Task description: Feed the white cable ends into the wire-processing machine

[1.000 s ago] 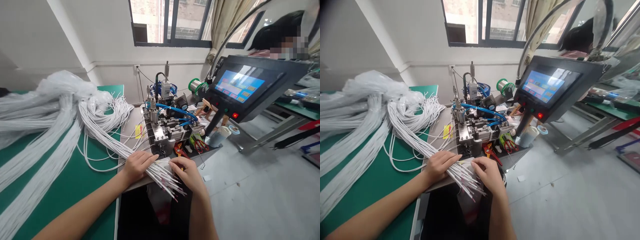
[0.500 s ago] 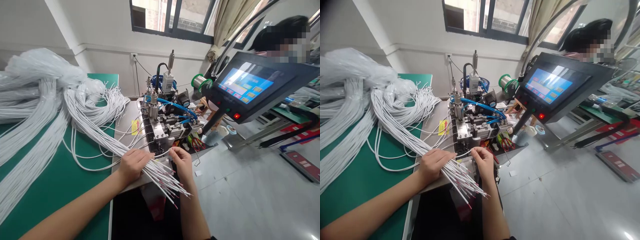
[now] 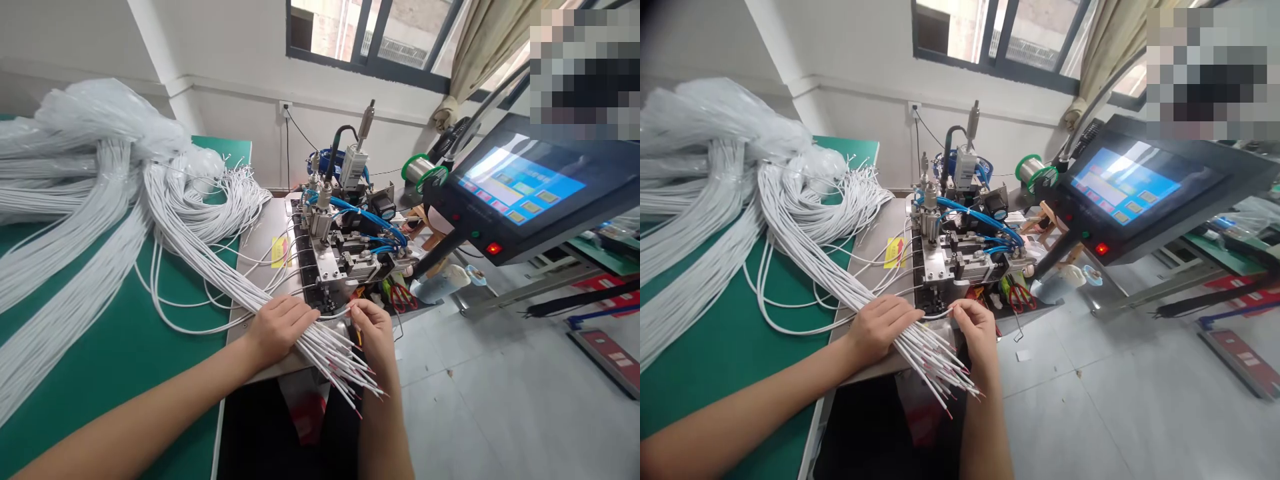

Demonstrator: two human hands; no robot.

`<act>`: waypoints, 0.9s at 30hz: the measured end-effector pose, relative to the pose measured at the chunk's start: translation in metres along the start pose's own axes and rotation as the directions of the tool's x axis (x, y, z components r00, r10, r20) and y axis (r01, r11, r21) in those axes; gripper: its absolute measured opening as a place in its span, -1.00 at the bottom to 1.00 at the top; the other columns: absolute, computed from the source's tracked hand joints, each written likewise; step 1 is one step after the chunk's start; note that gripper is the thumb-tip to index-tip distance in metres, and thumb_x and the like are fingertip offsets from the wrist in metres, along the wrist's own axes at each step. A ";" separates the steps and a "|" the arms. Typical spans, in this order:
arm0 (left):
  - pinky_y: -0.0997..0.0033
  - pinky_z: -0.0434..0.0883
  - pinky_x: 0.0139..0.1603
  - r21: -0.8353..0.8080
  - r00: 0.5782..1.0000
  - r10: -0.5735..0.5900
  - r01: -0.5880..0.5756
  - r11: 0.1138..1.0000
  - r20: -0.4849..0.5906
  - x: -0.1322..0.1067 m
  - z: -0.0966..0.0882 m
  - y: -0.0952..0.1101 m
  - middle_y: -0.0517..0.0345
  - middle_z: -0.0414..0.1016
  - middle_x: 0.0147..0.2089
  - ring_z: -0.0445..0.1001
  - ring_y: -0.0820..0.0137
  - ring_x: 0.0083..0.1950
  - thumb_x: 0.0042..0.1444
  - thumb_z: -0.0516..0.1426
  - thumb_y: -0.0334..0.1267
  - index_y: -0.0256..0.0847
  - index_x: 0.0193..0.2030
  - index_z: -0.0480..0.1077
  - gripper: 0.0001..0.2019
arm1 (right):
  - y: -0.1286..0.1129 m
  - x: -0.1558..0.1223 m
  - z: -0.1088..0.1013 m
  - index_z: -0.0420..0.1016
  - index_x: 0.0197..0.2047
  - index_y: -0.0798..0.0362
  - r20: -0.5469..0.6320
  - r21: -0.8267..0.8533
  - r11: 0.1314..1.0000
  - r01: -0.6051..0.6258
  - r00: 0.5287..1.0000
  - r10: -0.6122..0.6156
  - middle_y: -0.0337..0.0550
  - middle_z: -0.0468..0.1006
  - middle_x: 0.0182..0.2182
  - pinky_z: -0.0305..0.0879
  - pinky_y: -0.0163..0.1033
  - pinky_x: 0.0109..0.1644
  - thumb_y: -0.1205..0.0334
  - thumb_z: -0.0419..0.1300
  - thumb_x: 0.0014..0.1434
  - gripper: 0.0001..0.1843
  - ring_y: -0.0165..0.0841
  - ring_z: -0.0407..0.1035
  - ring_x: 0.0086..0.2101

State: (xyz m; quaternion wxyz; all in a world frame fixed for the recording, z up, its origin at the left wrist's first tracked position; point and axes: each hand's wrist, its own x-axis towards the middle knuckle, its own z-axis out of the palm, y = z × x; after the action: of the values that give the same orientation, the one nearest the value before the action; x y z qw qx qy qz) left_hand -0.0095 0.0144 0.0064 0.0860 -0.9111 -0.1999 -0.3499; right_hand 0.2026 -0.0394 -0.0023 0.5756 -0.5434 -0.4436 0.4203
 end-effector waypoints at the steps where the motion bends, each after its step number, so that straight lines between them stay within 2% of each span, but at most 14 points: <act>1: 0.29 0.30 -0.07 0.017 1.000 0.000 0.000 1.000 0.004 0.000 0.000 0.000 0.10 0.56 -0.27 0.47 0.35 -0.21 0.26 -0.05 -0.42 -0.25 -0.06 0.42 -0.75 | 0.001 0.002 -0.003 0.52 -0.32 0.05 0.018 -0.027 1.000 0.005 1.000 -0.005 -0.18 0.51 -0.42 0.25 -0.30 -0.31 0.08 0.24 0.15 -0.80 -0.36 0.36 -0.38; 4: 0.22 0.21 0.00 0.064 0.999 -0.024 0.022 0.998 0.029 0.001 0.000 0.002 0.17 0.53 -0.35 0.44 0.39 -0.28 0.25 -0.05 -0.43 -0.20 -0.02 0.41 -0.72 | 0.003 0.010 -0.010 0.49 -0.27 0.05 0.067 -0.203 0.978 0.056 0.997 -0.043 -0.19 0.49 -0.39 0.20 -0.32 -0.34 0.12 0.22 0.16 -0.82 -0.39 0.31 -0.42; 7: 0.14 0.16 0.04 0.108 0.997 -0.068 0.064 0.992 0.026 -0.001 0.003 0.003 0.18 0.50 -0.40 0.42 0.37 -0.31 0.18 -0.04 -0.44 -0.20 -0.07 0.44 -0.71 | 0.006 0.015 -0.011 0.48 -0.31 0.08 0.120 -0.413 0.902 0.127 0.989 -0.084 -0.21 0.45 -0.45 0.14 -0.32 -0.40 0.14 0.19 0.17 -0.83 -0.42 0.23 -0.49; 12: 0.06 0.12 0.10 0.148 0.990 -0.141 0.135 0.980 0.031 -0.002 0.006 0.005 0.14 0.47 -0.41 0.40 0.32 -0.28 0.08 0.01 -0.41 -0.19 -0.12 0.45 -0.73 | 0.011 0.021 -0.005 0.42 -0.39 0.08 0.141 -0.503 0.846 0.177 0.983 -0.121 -0.26 0.36 -0.53 0.09 -0.32 -0.39 0.12 0.12 0.24 -0.76 -0.42 0.20 -0.49; 18: 0.02 0.11 0.11 0.168 0.984 -0.177 0.169 0.971 0.032 -0.001 0.007 0.006 0.14 0.46 -0.40 0.39 0.31 -0.26 0.06 0.02 -0.40 -0.19 -0.16 0.45 -0.75 | 0.019 0.029 0.000 0.28 -0.46 0.04 0.181 -0.381 0.913 0.143 0.980 -0.078 -0.35 0.17 -0.57 -0.02 -0.32 -0.44 0.10 0.10 0.24 -0.72 -0.44 0.07 -0.51; 22: 0.01 0.10 0.12 0.160 0.982 -0.186 0.178 0.971 0.038 -0.001 0.008 0.006 0.15 0.45 -0.42 0.40 0.30 -0.25 0.04 0.02 -0.40 -0.19 -0.20 0.45 -0.76 | 0.029 0.032 0.001 0.24 -0.48 0.04 0.198 -0.218 0.975 0.033 0.980 0.012 -0.34 0.17 -0.55 -0.01 -0.33 -0.40 0.09 0.11 0.22 -0.71 -0.44 0.05 -0.49; 27: -0.02 0.09 0.15 0.150 0.980 -0.193 0.186 0.971 0.035 -0.001 0.009 0.005 0.15 0.46 -0.41 0.42 0.27 -0.22 0.03 0.04 -0.38 -0.18 -0.23 0.46 -0.79 | 0.034 0.034 0.004 0.25 -0.52 0.03 0.181 -0.074 0.991 -0.113 0.976 0.125 -0.36 0.12 -0.58 -0.04 -0.32 -0.44 0.02 0.19 0.13 -0.67 -0.44 -0.02 -0.52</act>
State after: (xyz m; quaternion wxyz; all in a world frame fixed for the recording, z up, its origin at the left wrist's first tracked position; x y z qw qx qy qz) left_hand -0.0027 0.0123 -0.0008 0.1137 -0.8874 -0.3133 -0.3185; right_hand 0.2074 -0.0040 -0.0339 0.4883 -0.5454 -0.4749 0.4884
